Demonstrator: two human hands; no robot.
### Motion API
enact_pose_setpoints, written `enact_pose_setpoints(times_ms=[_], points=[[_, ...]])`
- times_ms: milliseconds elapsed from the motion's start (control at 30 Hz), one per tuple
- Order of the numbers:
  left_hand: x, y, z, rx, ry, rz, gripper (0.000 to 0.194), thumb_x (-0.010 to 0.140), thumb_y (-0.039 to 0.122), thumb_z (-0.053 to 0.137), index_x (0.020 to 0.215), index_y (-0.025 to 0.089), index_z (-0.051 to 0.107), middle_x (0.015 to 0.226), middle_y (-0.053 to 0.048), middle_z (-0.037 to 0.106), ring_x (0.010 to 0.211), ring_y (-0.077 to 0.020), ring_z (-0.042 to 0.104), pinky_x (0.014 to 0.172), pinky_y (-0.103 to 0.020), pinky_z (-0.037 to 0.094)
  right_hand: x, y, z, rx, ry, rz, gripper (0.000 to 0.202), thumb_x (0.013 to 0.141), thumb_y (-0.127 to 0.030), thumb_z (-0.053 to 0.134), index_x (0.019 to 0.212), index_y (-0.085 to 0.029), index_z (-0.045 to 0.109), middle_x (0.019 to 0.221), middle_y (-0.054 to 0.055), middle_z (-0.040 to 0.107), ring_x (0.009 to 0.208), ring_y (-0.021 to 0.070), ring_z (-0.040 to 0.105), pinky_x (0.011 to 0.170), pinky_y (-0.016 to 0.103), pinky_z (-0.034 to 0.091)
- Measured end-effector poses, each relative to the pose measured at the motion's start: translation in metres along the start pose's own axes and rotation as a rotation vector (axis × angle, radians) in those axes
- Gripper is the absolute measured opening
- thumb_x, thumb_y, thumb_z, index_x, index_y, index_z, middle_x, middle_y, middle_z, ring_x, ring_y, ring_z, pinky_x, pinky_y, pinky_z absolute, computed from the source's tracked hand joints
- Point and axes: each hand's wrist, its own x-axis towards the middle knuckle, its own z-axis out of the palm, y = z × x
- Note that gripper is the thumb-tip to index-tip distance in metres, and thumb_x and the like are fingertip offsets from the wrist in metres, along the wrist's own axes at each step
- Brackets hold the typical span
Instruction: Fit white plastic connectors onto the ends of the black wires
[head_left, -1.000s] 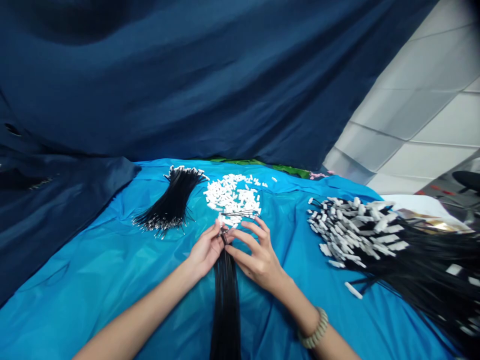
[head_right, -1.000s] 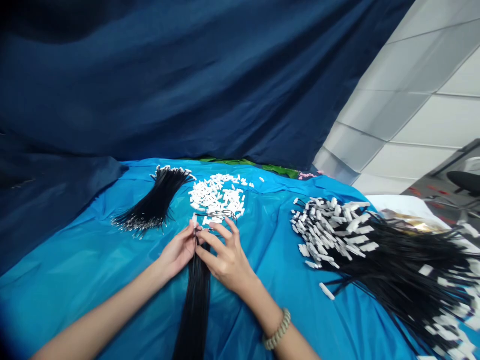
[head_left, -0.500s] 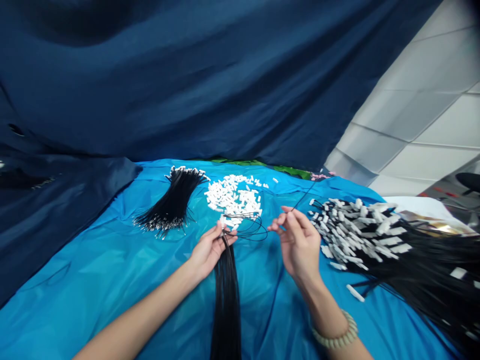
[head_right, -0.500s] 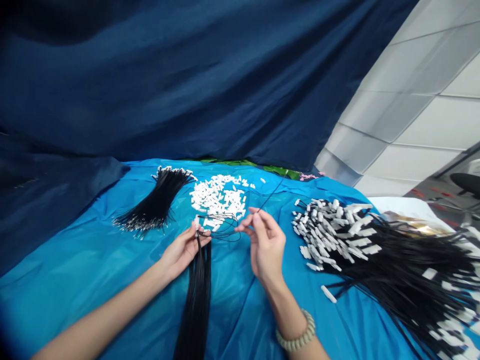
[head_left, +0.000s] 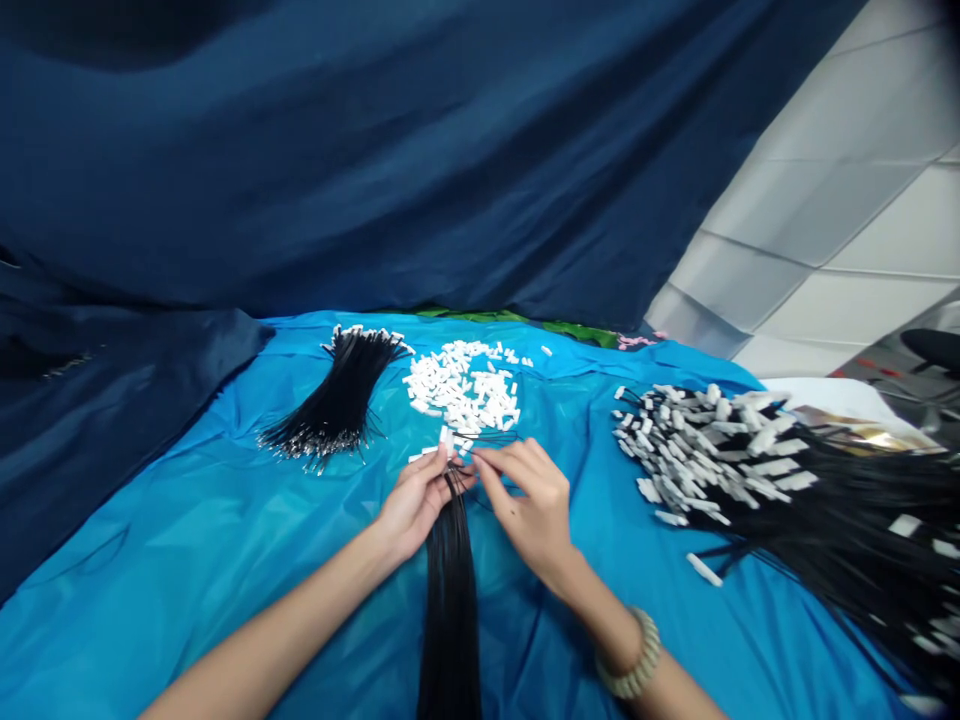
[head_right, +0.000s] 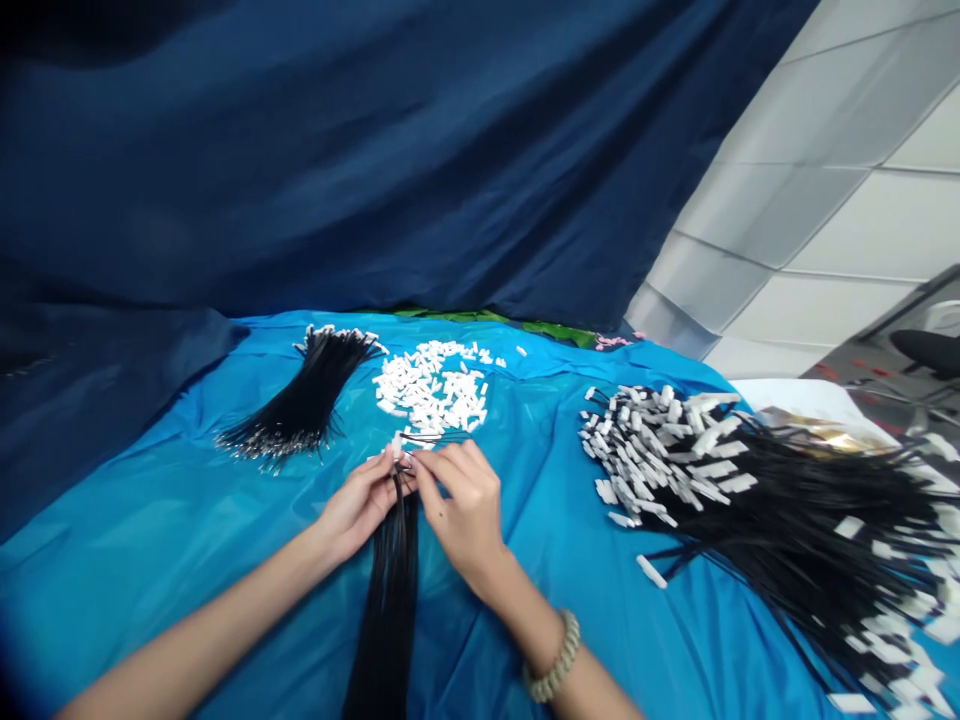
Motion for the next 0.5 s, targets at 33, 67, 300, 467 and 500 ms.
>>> enact_pose_setpoints(times_ms=[33, 67, 300, 467, 500], points=[[-0.0004, -0.0003, 0.0004, -0.008, -0.009, -0.001, 0.007, 0.074, 0.016, 0.055, 0.072, 0.011, 0.060, 0.070, -0.006, 0.063, 0.068, -0.0145, 0.060, 0.076, -0.033, 0.048, -0.0015, 0.0005, 0.0040, -0.022, -0.008, -0.004, 0.015, 0.081, -0.018, 0.048, 0.085, -0.019, 0.062, 0.071, 0.003, 0.062, 0.063, 0.0147, 0.050, 0.061, 0.031, 0.041], [-0.0008, -0.0004, 0.0008, -0.010, -0.012, -0.003, 0.007, 0.074, 0.016, 0.055, 0.072, 0.011, 0.060, 0.069, -0.005, 0.063, 0.068, -0.0144, 0.060, 0.076, -0.033, 0.048, -0.0025, 0.0015, 0.0067, -0.037, -0.008, -0.004, 0.016, 0.081, -0.017, 0.047, 0.085, -0.019, 0.062, 0.071, 0.003, 0.062, 0.064, 0.0150, 0.050, 0.062, 0.031, 0.041], [-0.0033, -0.0010, 0.0014, -0.002, -0.034, -0.005, 0.008, 0.073, 0.016, 0.056, 0.071, 0.010, 0.061, 0.070, -0.005, 0.063, 0.068, -0.0150, 0.061, 0.076, -0.036, 0.048, -0.0043, 0.0070, 0.0072, -0.086, 0.022, -0.047, 0.012, 0.080, -0.014, 0.049, 0.085, -0.017, 0.060, 0.071, 0.004, 0.060, 0.066, 0.0156, 0.048, 0.063, 0.031, 0.042], [-0.0038, -0.0025, -0.0002, -0.007, -0.059, 0.006, 0.007, 0.072, 0.016, 0.057, 0.072, 0.011, 0.062, 0.071, -0.004, 0.063, 0.070, -0.0149, 0.060, 0.076, -0.035, 0.049, -0.0042, 0.0057, 0.0072, -0.116, 0.012, -0.067, 0.014, 0.080, -0.014, 0.049, 0.088, -0.017, 0.060, 0.071, 0.004, 0.060, 0.066, 0.0159, 0.047, 0.062, 0.031, 0.041], [-0.0040, -0.0026, -0.0004, -0.006, -0.063, 0.007, 0.007, 0.072, 0.016, 0.057, 0.072, 0.011, 0.062, 0.071, -0.005, 0.063, 0.071, -0.0150, 0.060, 0.076, -0.035, 0.049, -0.0042, 0.0055, 0.0071, -0.117, 0.013, -0.070, 0.014, 0.080, -0.013, 0.049, 0.088, -0.017, 0.060, 0.071, 0.004, 0.060, 0.066, 0.0159, 0.047, 0.063, 0.031, 0.041]])
